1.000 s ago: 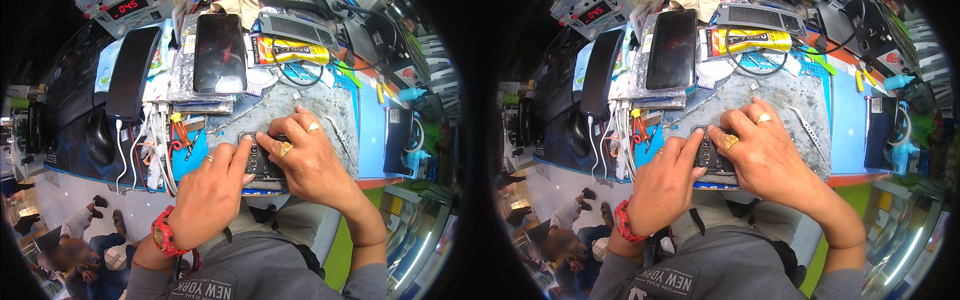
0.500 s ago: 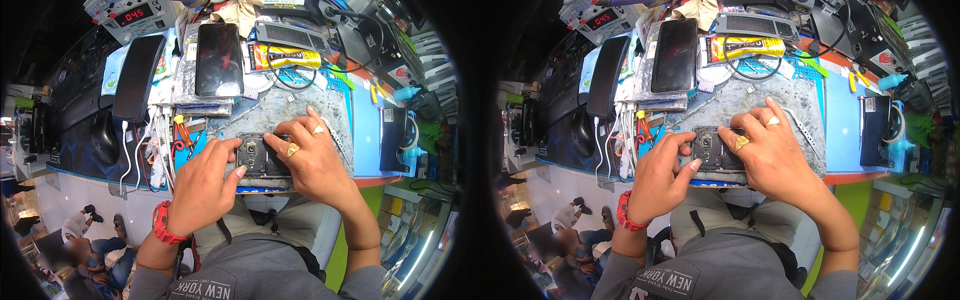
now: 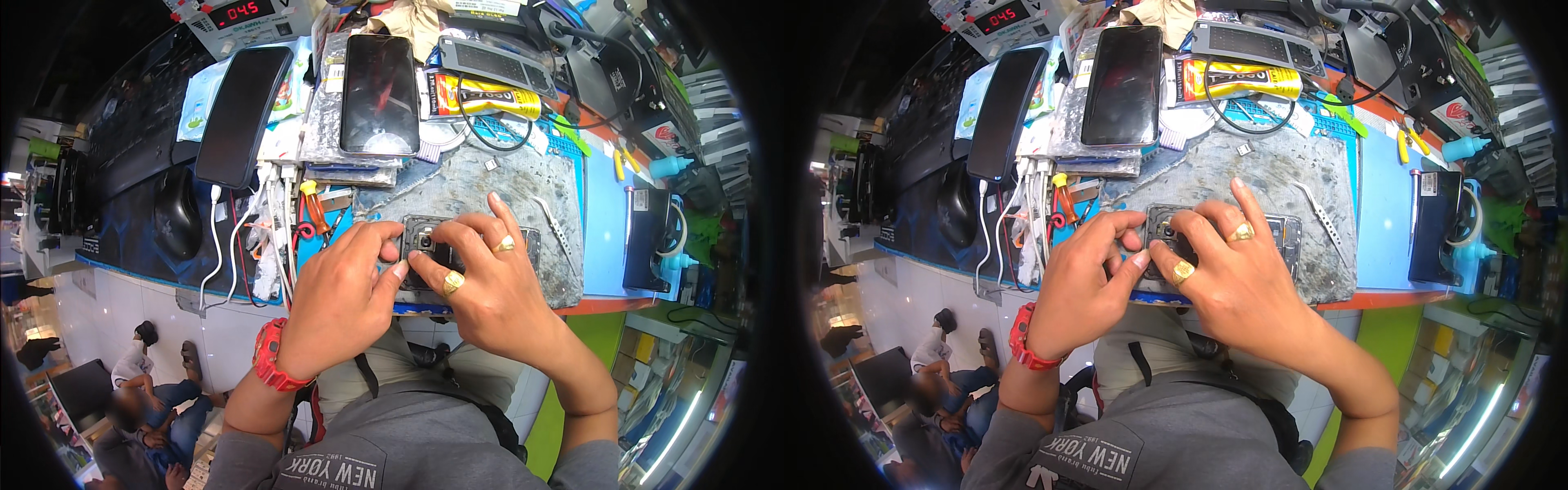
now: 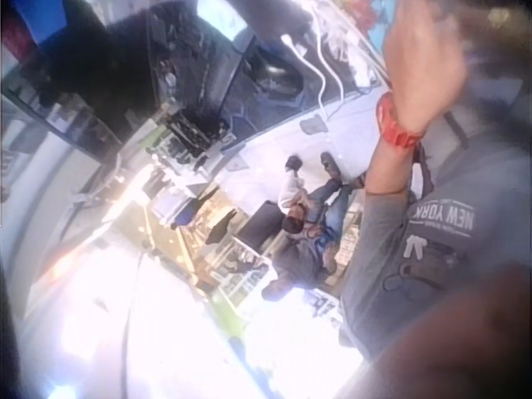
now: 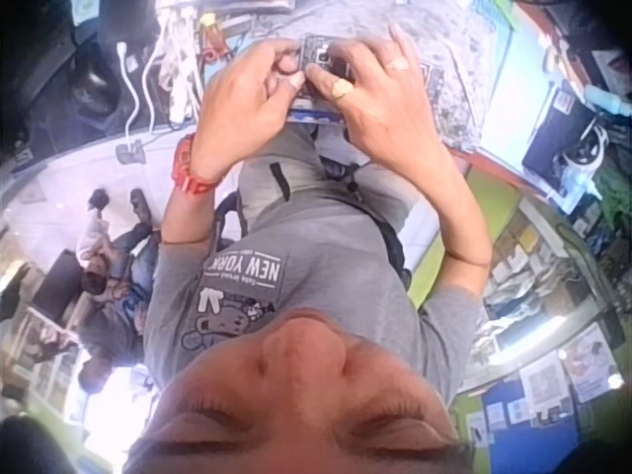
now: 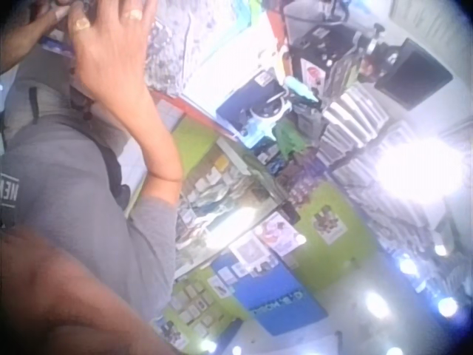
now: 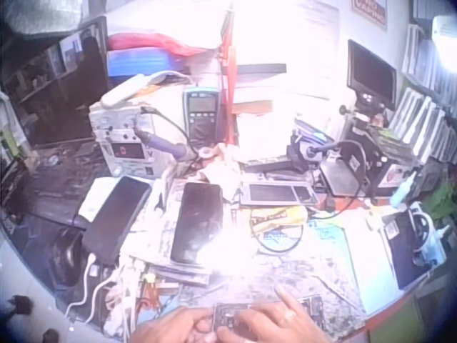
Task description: The person disassembles a smartphone, removes the battery, and uses a small metal tool to scrape adhesive from the battery compartment. They then place a black plastic camera module into the phone and press it into place.
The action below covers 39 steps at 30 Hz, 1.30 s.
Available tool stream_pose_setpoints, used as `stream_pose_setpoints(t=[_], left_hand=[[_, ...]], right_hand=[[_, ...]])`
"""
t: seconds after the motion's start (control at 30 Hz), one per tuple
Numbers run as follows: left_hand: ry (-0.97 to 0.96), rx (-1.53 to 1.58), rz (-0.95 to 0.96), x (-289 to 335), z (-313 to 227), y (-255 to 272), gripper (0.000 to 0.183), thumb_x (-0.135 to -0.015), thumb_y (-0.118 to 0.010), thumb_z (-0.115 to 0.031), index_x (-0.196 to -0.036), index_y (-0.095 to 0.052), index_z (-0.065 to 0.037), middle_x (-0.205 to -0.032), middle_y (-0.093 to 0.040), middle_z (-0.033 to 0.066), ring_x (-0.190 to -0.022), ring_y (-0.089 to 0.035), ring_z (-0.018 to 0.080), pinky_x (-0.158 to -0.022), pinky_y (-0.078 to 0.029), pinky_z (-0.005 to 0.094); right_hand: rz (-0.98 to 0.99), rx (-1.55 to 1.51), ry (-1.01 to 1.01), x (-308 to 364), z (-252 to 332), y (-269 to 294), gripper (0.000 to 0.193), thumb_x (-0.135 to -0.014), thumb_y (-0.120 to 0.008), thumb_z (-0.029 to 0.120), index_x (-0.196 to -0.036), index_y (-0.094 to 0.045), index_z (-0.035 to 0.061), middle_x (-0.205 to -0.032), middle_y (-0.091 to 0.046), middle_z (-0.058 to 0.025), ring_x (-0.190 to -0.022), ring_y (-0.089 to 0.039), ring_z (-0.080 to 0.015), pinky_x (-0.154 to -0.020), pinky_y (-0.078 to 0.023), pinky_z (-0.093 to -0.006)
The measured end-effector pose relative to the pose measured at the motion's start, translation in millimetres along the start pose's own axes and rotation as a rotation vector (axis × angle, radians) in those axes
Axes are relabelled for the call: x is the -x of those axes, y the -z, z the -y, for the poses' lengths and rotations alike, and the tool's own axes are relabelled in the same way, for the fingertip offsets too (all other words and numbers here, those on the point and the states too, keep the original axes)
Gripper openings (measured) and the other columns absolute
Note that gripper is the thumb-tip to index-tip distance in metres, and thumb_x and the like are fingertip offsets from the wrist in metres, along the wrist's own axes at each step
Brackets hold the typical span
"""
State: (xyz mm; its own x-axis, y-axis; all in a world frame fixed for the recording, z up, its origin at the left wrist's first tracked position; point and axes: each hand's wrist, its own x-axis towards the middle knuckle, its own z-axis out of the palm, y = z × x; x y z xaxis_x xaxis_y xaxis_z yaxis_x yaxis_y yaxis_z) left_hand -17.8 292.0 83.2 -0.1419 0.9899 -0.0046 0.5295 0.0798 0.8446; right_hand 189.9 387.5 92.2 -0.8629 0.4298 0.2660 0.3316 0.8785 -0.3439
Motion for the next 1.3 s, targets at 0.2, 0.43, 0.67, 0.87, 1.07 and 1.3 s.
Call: stream_pose_setpoints(t=[0.2,0.43,0.67,0.87,1.07,1.3], left_hand=[[0.073,0.013,0.030,-2.5,-9.4,3.5,0.034,-0.097,-0.075,-0.003,-0.130,-0.069,0.002,-0.107,-0.074,0.0152,-0.084,-0.074,0.0348,-0.074,-0.057,0.0449],[0.033,-0.012,0.005,-2.0,-5.5,0.9,0.034,-0.095,-0.075,-0.002,-0.129,-0.070,0.002,-0.106,-0.075,0.0157,-0.087,-0.075,0.0368,-0.076,-0.058,0.0455],[0.021,0.043,-0.019,-1.9,1.2,1.1,0.037,-0.094,-0.078,0.000,-0.131,-0.072,0.003,-0.101,-0.073,0.0114,-0.069,-0.067,0.0173,-0.067,-0.055,0.0336],[0.041,0.042,0.001,-3.7,-1.4,2.6,0.031,-0.095,-0.076,-0.005,-0.125,-0.072,0.002,-0.104,-0.076,0.0150,-0.092,-0.076,0.0385,-0.079,-0.059,0.0472],[-0.001,0.049,-0.044,-2.8,3.5,-1.8,0.036,-0.093,-0.077,0.002,-0.129,-0.074,0.003,-0.101,-0.074,0.0131,-0.070,-0.069,0.0209,-0.069,-0.056,0.0353],[-0.015,0.028,-0.068,-2.7,3.6,-4.3,0.035,-0.092,-0.076,0.003,-0.127,-0.074,0.003,-0.100,-0.074,0.0132,-0.071,-0.069,0.0235,-0.068,-0.056,0.0368]], right_hand=[[0.065,0.006,-0.005,-11.2,2.6,5.6,0.050,-0.077,-0.076,0.000,-0.126,-0.079,0.0117,-0.126,-0.065,-0.0140,-0.128,-0.061,-0.0372,-0.125,-0.037,-0.0735],[0.064,0.027,-0.003,-16.0,6.2,3.6,0.049,-0.075,-0.076,-0.002,-0.123,-0.080,0.0098,-0.125,-0.065,-0.0139,-0.128,-0.062,-0.0372,-0.125,-0.038,-0.0725],[0.016,0.010,-0.001,-9.8,0.6,0.1,0.051,-0.073,-0.074,-0.002,-0.122,-0.079,0.0111,-0.122,-0.068,-0.0100,-0.124,-0.064,-0.0357,-0.125,-0.038,-0.0710],[0.049,0.094,0.027,-17.7,1.5,9.9,0.046,-0.076,-0.077,0.005,-0.121,-0.080,0.0148,-0.123,-0.068,-0.0076,-0.122,-0.065,-0.0339,-0.126,-0.037,-0.0707],[0.126,0.156,0.090,-21.7,4.5,10.7,0.038,-0.080,-0.074,0.008,-0.117,-0.079,0.0112,-0.125,-0.067,-0.0070,-0.123,-0.066,-0.0321,-0.128,-0.036,-0.0693],[0.155,0.121,0.159,-28.9,3.3,9.6,0.033,-0.081,-0.073,0.008,-0.114,-0.079,0.0075,-0.124,-0.067,-0.0075,-0.122,-0.068,-0.0307,-0.128,-0.037,-0.0688]])
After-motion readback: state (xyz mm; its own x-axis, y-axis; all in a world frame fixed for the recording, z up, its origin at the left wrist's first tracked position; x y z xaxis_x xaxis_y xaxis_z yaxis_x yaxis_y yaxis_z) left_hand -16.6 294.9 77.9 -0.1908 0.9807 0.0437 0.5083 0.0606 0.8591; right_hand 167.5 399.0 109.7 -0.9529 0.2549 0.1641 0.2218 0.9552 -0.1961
